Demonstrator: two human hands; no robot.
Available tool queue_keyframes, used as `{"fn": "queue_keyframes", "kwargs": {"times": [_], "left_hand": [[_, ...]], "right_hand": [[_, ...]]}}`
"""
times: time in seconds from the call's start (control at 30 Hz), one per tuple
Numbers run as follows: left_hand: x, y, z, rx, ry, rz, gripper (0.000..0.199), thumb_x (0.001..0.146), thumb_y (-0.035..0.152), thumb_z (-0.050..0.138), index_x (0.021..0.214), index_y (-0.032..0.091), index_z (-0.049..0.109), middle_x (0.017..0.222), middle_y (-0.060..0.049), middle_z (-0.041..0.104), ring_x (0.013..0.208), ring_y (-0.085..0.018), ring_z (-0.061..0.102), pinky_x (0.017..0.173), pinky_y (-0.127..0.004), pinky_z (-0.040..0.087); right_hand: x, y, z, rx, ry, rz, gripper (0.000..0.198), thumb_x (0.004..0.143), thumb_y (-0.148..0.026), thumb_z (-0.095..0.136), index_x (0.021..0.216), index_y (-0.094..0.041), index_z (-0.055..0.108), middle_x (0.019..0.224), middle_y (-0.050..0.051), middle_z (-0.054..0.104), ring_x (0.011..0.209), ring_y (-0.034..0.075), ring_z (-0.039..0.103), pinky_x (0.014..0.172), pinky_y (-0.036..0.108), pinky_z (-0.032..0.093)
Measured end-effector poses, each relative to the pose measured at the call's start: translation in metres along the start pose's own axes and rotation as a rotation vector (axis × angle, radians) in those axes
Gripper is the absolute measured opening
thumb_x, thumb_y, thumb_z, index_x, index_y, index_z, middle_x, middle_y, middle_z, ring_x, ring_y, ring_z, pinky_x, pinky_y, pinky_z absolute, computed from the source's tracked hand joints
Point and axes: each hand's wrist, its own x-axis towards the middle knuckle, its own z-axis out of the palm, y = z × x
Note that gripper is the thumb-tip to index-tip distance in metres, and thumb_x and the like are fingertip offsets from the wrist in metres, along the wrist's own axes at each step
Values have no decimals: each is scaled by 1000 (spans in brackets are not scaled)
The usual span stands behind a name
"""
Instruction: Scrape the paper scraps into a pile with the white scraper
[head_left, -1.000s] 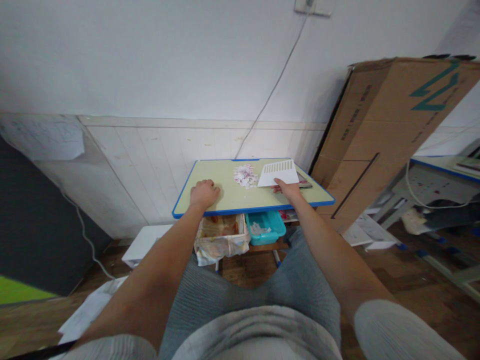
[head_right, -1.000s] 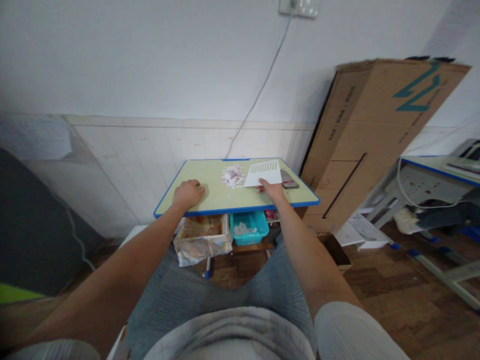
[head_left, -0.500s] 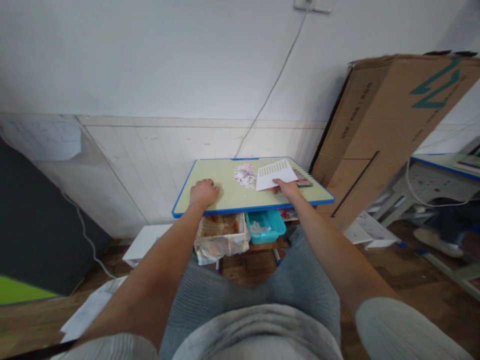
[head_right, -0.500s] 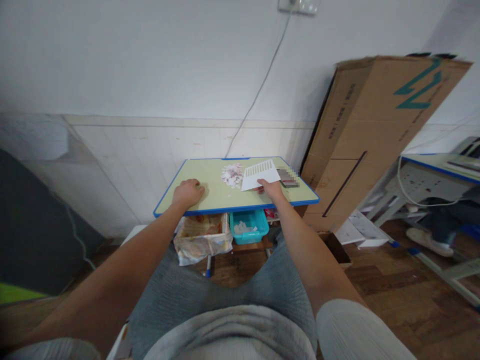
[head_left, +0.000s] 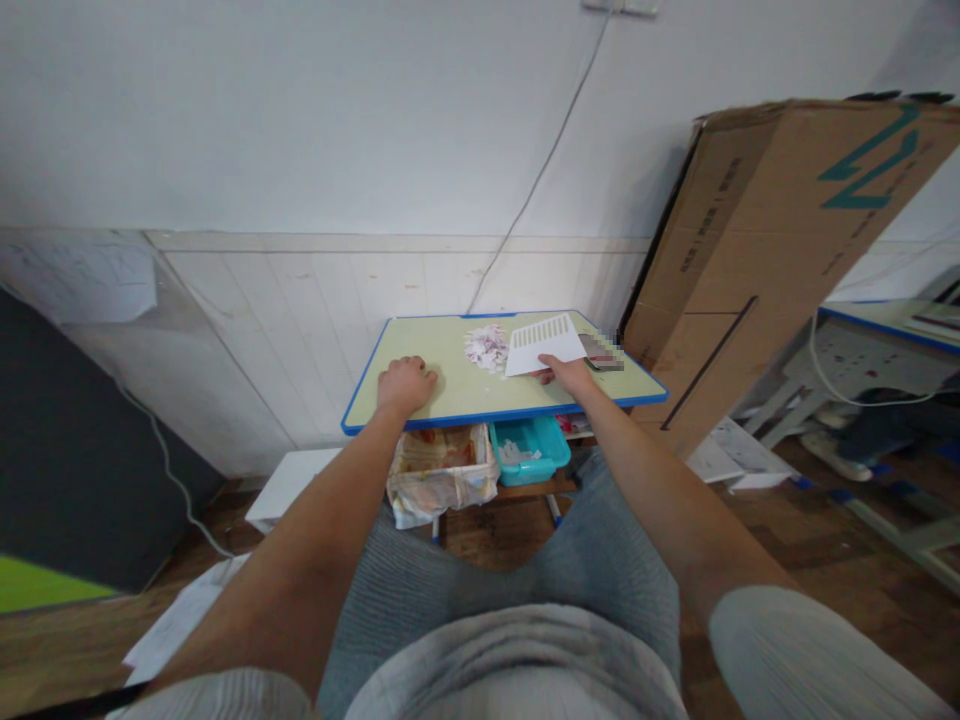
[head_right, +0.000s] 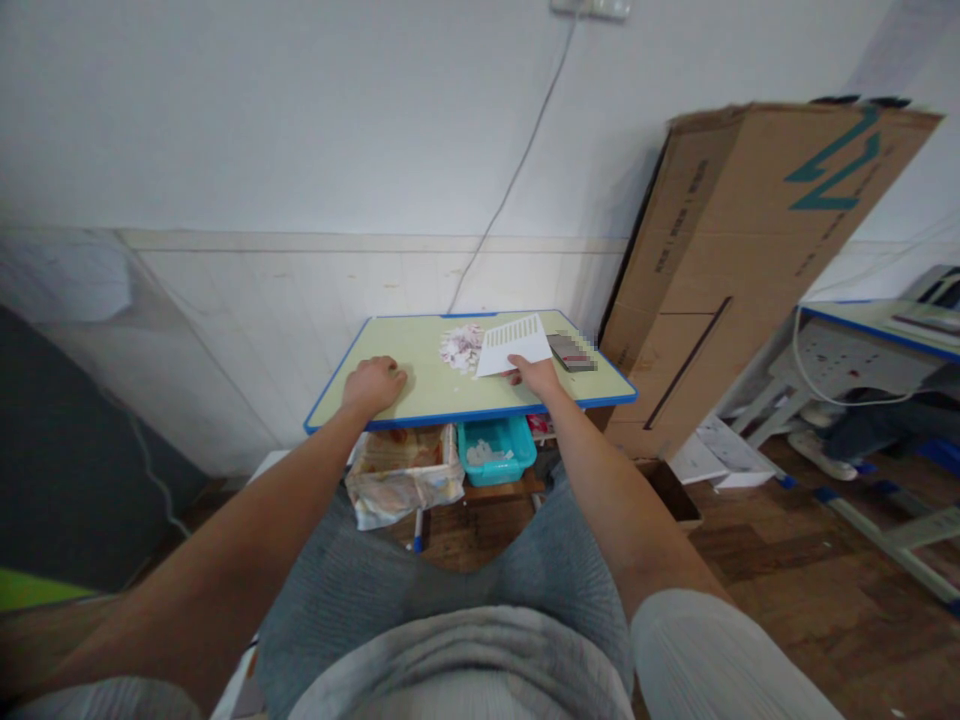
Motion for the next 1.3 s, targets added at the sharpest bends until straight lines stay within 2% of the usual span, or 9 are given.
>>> {"fn": "queue_keyframes", "kwargs": {"times": [0.1,0.3,0.47,0.57,0.7,0.83,0.97,1.13,1.3], "left_hand": [[0,0,-1,1,-3,5,60,118,43,51,159,12,83,169,-27,80,160,-43,72,130,-55,60],[-3,2,-6,6,-20,-2,60,119,42,51,161,12,81,171,-26,79,162,-42,71,131,-54,59],[-5,4,-8,18,-18,-8,57,119,42,52,158,14,83,170,-26,80,160,-41,72,129,-51,60],[-4,2,-6,13,-4,-3,56,118,42,52,156,14,83,168,-26,81,159,-42,73,129,-53,60],[-1,0,-2,-5,9,2,56,117,42,54,156,15,84,167,-27,81,159,-43,73,129,-54,60],[-1,0,-2,3,1,-2,58,117,42,53,157,14,84,169,-26,81,160,-42,72,130,-54,61],[-2,1,-4,7,-2,3,58,117,42,53,157,13,84,169,-27,81,158,-43,73,131,-56,61],[-1,1,-2,-4,11,6,57,117,42,54,155,15,85,167,-27,81,158,-44,73,130,-57,61],[-2,-1,0,2,17,6,57,118,42,52,154,14,86,164,-28,82,155,-44,75,127,-56,62]], "right_hand": [[0,1,-5,-22,-6,45,28,122,-40,91,138,-18,83,121,5,87,90,19,84,78,34,74],[-4,-1,-13,-23,-13,62,41,121,-45,91,154,-21,81,147,12,85,118,29,87,98,48,79],[-9,-4,-13,-15,-31,43,19,117,-32,93,127,-18,83,110,2,86,79,17,79,69,29,69],[-13,-5,-13,5,-42,9,20,93,-13,94,104,-20,79,84,-2,82,57,16,67,49,25,56],[-17,-5,-15,16,-71,-11,25,75,-15,90,95,-22,76,72,-1,80,52,18,64,45,27,53],[-14,0,-18,0,-68,12,20,90,-18,94,99,-20,77,78,-2,80,53,15,64,49,24,52],[-8,6,-20,-39,-61,66,23,120,-39,92,128,-19,83,112,3,86,83,18,81,74,32,71],[2,7,-10,-62,-20,80,40,122,-44,91,152,-20,81,146,11,85,117,28,87,99,48,79],[10,6,11,-49,25,36,33,122,-42,90,145,-19,82,133,8,87,102,23,86,86,39,77]]}}
